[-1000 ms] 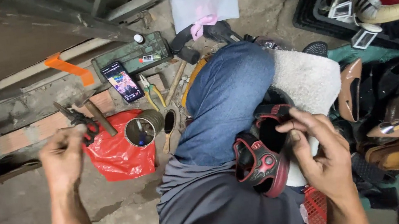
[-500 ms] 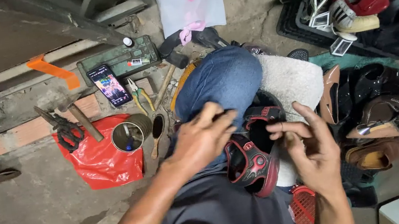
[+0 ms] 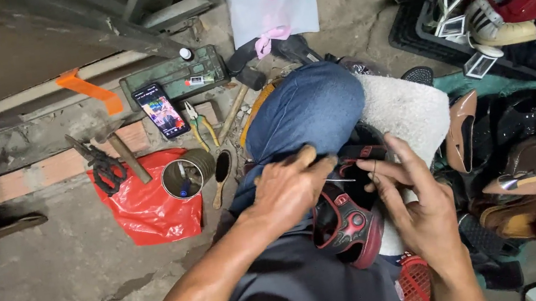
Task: The person sews a black and red shoe using a needle and thread. They repeatedly insert the needle into the shoe's sole and pull the thread through, tightening the stitches. The shoe is held on the person's lap during the process.
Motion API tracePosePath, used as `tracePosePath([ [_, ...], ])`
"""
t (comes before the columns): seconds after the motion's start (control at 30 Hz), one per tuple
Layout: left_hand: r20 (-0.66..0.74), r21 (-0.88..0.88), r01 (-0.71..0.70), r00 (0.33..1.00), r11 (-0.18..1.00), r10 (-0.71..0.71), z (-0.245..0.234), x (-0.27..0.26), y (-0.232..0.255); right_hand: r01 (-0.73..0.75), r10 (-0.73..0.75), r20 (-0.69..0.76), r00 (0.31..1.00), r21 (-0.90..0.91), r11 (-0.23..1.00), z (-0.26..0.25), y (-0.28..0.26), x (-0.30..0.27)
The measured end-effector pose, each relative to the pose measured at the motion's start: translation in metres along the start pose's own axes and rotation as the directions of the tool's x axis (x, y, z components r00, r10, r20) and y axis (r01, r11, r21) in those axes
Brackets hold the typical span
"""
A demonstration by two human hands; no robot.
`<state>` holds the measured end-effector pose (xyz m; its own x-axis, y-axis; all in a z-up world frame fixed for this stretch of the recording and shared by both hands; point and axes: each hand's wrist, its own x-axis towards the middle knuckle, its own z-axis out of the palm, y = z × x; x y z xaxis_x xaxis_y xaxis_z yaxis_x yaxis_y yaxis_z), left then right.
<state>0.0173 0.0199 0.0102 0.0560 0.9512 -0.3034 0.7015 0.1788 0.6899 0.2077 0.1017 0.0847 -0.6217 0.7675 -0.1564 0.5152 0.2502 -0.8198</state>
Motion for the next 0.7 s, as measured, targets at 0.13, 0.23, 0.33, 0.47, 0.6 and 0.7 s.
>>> tracePosePath([
  [0.13, 0.079, -0.024, -0.002, 0.997, 1.000, 0.004, -0.015, -0.003, 0.010, -0.069, 0.071, -0.024, 0.997, 0.060, 0.996, -0.002, 0.001, -0.005],
  [0.23, -0.161, -0.301, -0.142, 0.982, 0.943, 0.097, -0.016, -0.013, 0.008, -0.017, 0.017, 0.008, 1.000, 0.007, 1.000, -0.002, 0.003, -0.006],
  [0.33, -0.181, -0.487, -0.234, 0.970, 0.842, 0.165, -0.039, -0.019, 0.022, 0.137, -0.135, 0.026, 0.990, -0.095, 0.986, 0.001, 0.004, -0.003],
  [0.47, -0.183, -0.589, -0.276, 0.961, 0.760, 0.207, -0.043, -0.022, 0.024, 0.213, -0.210, 0.035, 0.977, -0.195, 0.957, 0.002, 0.004, -0.003],
  [0.6, -0.298, -0.469, -0.137, 0.954, 0.872, -0.011, -0.037, -0.027, 0.014, 0.282, -0.315, -0.025, 0.949, -0.382, 0.880, -0.001, -0.001, -0.017],
  [0.7, -0.281, -0.521, -0.148, 0.960, 0.840, -0.005, -0.044, -0.033, 0.018, 0.196, -0.196, 0.011, 0.981, -0.128, 0.972, -0.009, -0.021, -0.034],
])
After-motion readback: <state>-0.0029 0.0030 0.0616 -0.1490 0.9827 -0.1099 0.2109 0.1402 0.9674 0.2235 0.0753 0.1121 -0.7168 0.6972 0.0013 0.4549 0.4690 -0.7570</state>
